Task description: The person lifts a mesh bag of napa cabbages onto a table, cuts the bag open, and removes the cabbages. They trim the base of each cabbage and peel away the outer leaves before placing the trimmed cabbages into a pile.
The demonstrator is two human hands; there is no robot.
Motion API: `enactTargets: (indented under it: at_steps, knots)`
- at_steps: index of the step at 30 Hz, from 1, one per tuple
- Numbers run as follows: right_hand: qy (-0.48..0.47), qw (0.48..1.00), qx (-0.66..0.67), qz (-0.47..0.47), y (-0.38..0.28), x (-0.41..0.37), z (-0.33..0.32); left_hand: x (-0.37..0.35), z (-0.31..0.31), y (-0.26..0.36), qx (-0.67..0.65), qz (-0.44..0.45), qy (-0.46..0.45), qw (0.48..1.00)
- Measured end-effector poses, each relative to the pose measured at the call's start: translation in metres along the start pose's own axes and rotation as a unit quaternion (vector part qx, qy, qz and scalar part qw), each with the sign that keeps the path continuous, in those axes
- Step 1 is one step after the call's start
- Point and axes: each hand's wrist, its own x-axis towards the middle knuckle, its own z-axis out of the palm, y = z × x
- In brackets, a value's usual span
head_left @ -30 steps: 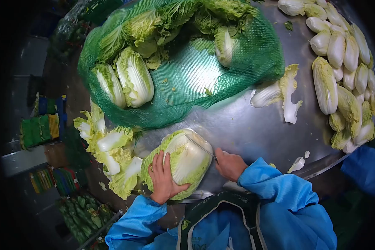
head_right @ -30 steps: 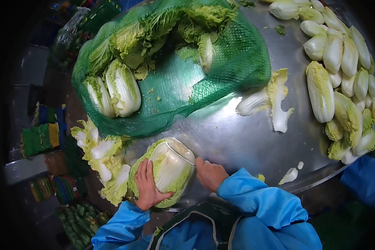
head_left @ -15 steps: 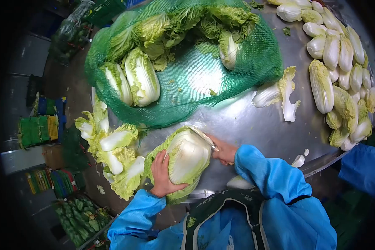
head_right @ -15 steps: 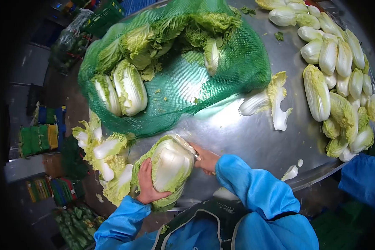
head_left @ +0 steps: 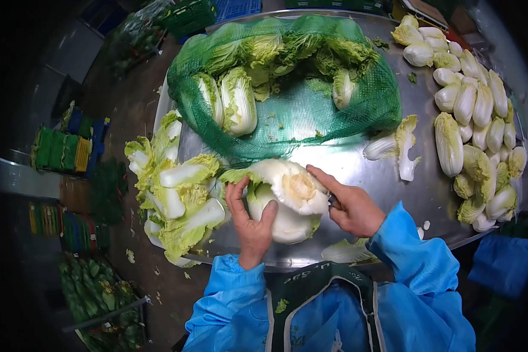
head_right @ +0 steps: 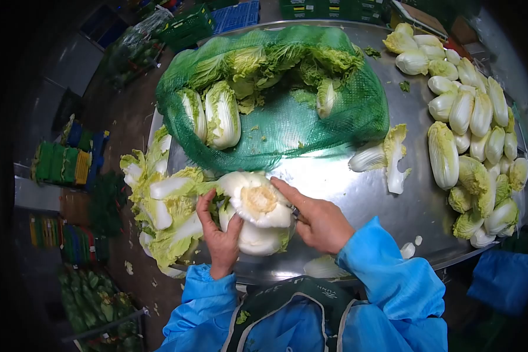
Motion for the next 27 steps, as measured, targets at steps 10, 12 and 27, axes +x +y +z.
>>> enactTargets:
  at_steps: [10,12,27]
  knots:
    - [0.244,0.96,-0.03,0.137,0.095,-0.018,-0.018,-0.022,-0.034,-0.034,-0.232,-0.113,0.023,0.966]
    - [0.165,0.983,0.074,0.032,0.054,-0.016,0.025,-0.028,-0.034,-0.039,-0.206,-0.12,0.022,0.971]
    - [-0.041,0.92,0.359,0.15,0.032,0.01,0.079,-0.057,-0.033,-0.001,-0.354,-0.382,-0.068,0.851]
